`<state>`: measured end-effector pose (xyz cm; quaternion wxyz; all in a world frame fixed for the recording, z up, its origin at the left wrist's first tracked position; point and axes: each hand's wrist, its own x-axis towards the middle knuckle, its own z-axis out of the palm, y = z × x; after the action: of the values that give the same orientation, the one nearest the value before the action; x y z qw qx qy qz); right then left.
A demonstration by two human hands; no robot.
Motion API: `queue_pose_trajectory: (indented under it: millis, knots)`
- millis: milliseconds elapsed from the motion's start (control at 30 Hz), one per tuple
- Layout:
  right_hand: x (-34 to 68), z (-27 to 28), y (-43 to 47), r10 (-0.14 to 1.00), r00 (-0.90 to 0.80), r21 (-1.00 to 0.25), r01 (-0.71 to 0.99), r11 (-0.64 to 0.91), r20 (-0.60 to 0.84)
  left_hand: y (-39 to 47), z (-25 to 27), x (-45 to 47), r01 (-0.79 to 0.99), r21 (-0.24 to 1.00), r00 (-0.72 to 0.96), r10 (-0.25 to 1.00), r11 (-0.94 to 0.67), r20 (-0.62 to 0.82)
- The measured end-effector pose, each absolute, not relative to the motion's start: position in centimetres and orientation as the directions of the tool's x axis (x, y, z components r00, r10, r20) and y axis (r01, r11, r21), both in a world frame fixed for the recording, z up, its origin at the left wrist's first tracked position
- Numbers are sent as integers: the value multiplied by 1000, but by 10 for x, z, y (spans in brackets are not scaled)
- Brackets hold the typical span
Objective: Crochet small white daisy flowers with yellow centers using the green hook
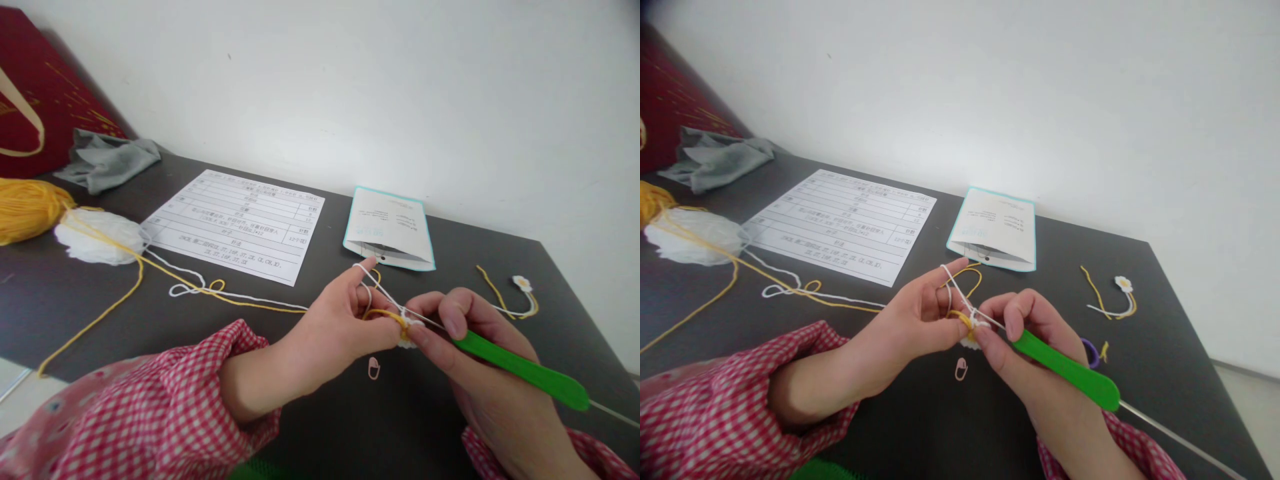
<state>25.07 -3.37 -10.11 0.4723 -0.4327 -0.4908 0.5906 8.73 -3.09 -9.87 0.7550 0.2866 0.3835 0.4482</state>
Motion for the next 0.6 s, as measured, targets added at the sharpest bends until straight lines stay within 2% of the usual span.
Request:
queue_pose_trajectory:
  millis: [367,500,600]
  knots:
    - [253,-100,-36,975,-222,-993,-115,-26,0,-33,-99,83,-527,646,402,831,553,-383]
    - [254,-102,-37,980,-199,-992,-117,-49,-25,-33,-100,84,-516,670,417,840,534,-348]
    - [254,-103,-36,991,-130,-993,-113,-18,-3,-33,-98,85,-532,720,333,892,446,-306]
